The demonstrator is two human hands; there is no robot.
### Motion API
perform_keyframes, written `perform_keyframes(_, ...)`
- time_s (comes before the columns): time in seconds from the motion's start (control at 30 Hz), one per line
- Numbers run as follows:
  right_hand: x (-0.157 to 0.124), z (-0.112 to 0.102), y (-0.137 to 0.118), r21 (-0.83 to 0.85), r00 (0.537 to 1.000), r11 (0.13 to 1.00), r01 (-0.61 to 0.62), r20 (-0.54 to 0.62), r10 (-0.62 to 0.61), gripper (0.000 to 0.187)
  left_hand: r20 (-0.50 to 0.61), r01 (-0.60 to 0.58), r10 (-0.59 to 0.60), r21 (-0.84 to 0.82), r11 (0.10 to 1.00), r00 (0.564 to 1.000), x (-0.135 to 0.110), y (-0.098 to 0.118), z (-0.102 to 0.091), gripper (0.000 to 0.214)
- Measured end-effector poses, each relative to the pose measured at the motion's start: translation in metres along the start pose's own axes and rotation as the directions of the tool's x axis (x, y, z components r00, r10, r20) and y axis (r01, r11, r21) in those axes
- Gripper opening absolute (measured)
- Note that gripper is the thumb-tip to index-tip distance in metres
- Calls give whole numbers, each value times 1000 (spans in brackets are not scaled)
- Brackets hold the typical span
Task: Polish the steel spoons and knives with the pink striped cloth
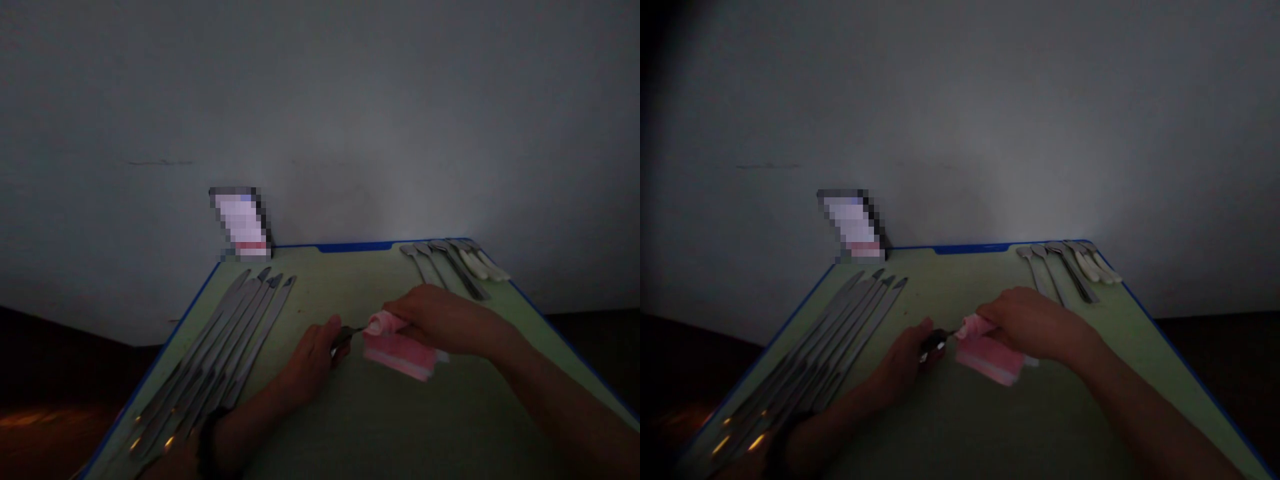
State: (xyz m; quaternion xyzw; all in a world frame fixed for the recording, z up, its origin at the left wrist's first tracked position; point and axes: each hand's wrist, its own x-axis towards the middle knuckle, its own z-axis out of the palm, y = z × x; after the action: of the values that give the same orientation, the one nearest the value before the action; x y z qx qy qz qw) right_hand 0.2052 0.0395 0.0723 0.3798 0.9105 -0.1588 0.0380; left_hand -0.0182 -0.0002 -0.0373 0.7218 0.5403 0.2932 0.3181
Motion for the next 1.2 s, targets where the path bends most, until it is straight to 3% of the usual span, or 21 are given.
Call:
perform_keyframes(0.1, 12, 17, -18, -111, 999, 993, 47, 0, -48, 14, -5, -241, 251, 258, 936, 968, -5, 0, -3, 24)
perform_keyframes(0.17, 19, 26, -25, -150, 998, 986, 69, -5, -70, 16, 22, -323, 334, 322, 890, 942, -7, -1, -5, 20)
perform_keyframes(0.33, 20, 24, -26, -121, 998, 991, 60, -10, -62, 18, 9, -312, 324, 297, 903, 946, -8, -3, -5, 26)
perform_keyframes(0.5, 1, -2, -1, 108, 988, 985, 134, 66, -142, 19, -14, -29, 30, 47, 998, 999, -7, 3, -2, 45)
perform_keyframes(0.57, -6, -10, 11, 197, 984, 972, 128, 98, -149, 23, 16, 1, -1, 6, 1000, 1000, -5, 7, -2, 46)
perform_keyframes(0.77, -20, -23, 28, 443, 977, 894, 74, 148, -155, 34, 120, -191, 192, -18, 981, 974, -2, 22, -16, 42)
perform_keyframes(0.93, -24, -24, 26, 367, 973, 930, -27, 223, -60, 31, 84, -335, 326, 154, 930, 942, -6, 29, -22, 17)
perform_keyframes(1.07, -21, -22, 22, 367, 974, 930, 26, 200, -106, 29, 55, -414, 414, 259, 873, 909, -8, 27, -20, 9)
perform_keyframes(1.2, -13, -14, 17, 413, 960, 910, 38, 238, -148, 29, 36, -517, 533, 302, 801, 846, -8, 26, -18, 11)
